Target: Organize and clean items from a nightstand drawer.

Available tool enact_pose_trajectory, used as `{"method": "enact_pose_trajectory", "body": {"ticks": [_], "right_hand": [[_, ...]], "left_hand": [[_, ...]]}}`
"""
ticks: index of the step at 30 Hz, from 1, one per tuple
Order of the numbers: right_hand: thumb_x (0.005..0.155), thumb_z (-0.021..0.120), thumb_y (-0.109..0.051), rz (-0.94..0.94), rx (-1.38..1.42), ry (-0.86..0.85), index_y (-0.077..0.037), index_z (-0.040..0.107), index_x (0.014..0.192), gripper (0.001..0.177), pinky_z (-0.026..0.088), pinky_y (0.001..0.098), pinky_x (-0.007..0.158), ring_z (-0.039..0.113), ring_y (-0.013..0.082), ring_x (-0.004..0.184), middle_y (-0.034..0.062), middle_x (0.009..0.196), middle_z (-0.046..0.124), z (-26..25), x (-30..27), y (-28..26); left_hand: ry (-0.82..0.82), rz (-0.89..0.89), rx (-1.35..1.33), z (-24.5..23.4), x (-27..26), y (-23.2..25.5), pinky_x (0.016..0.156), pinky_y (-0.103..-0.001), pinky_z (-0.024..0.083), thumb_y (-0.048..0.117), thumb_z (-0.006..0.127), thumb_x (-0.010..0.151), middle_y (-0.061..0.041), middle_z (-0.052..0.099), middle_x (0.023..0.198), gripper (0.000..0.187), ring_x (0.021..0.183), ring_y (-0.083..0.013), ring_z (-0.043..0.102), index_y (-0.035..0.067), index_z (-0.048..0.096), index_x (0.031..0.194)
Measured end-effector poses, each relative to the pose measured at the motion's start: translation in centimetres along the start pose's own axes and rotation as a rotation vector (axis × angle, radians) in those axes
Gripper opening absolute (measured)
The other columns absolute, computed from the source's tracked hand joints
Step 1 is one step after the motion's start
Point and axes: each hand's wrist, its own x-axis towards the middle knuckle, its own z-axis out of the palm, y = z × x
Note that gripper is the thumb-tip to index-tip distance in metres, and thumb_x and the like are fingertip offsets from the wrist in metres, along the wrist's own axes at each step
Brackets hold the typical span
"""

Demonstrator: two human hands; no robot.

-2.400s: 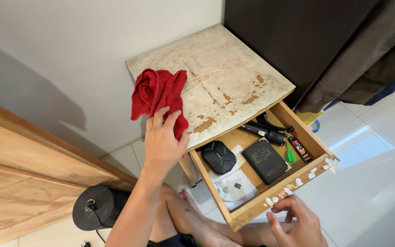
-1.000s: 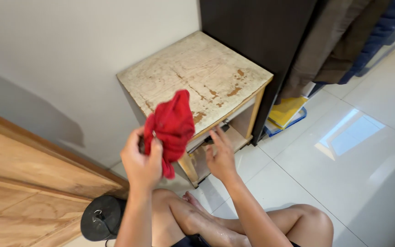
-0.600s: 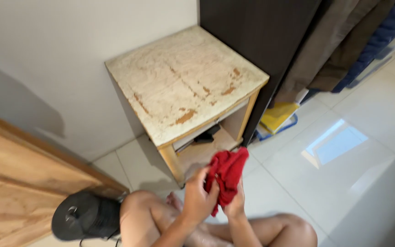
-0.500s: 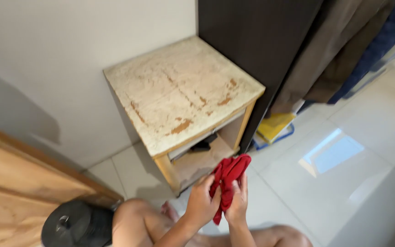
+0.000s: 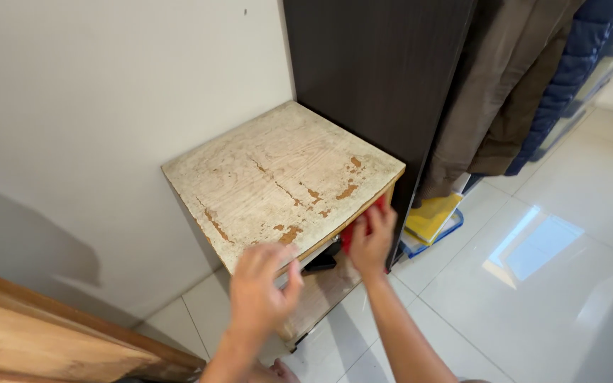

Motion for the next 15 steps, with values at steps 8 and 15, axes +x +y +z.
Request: {"method": "enact_pose_trajectory", "body": {"ticks": [8,15], "right_hand": [[0.082,0.062,0.004,-0.229,-0.004,-0.171,0.001,0.071,0.112,0.032,0.053,0.0427,0.097,0.065,0.0421,0.114,0.0264,0.129,0.061,-2.0,-0.1,-2.3],[0.083,0.070,0.000,-0.475,-0.015,-0.207,-0.004,0.076,0.104,0.023,0.058,0.0412,0.092,0.070,0.0397,0.106,0.0245,0.124,0.063,-1.8,-0.7,1.6]], "left_hand": [[-0.252,-0.256,-0.241,-0.6,2.5,-2.3,0.084,-0.036,0.056,0.011,0.070,0.085,-0.013,0.072,0.101,0.020,0.093,-0.0287,0.070,0.001,0.073,0.102],[-0.174,-0.307,-0.235,-0.3,2.0,-1.8,0.080,-0.034,0.057,0.009,0.069,0.086,-0.012,0.072,0.098,0.017,0.087,-0.0264,0.072,0.001,0.072,0.100]]}}
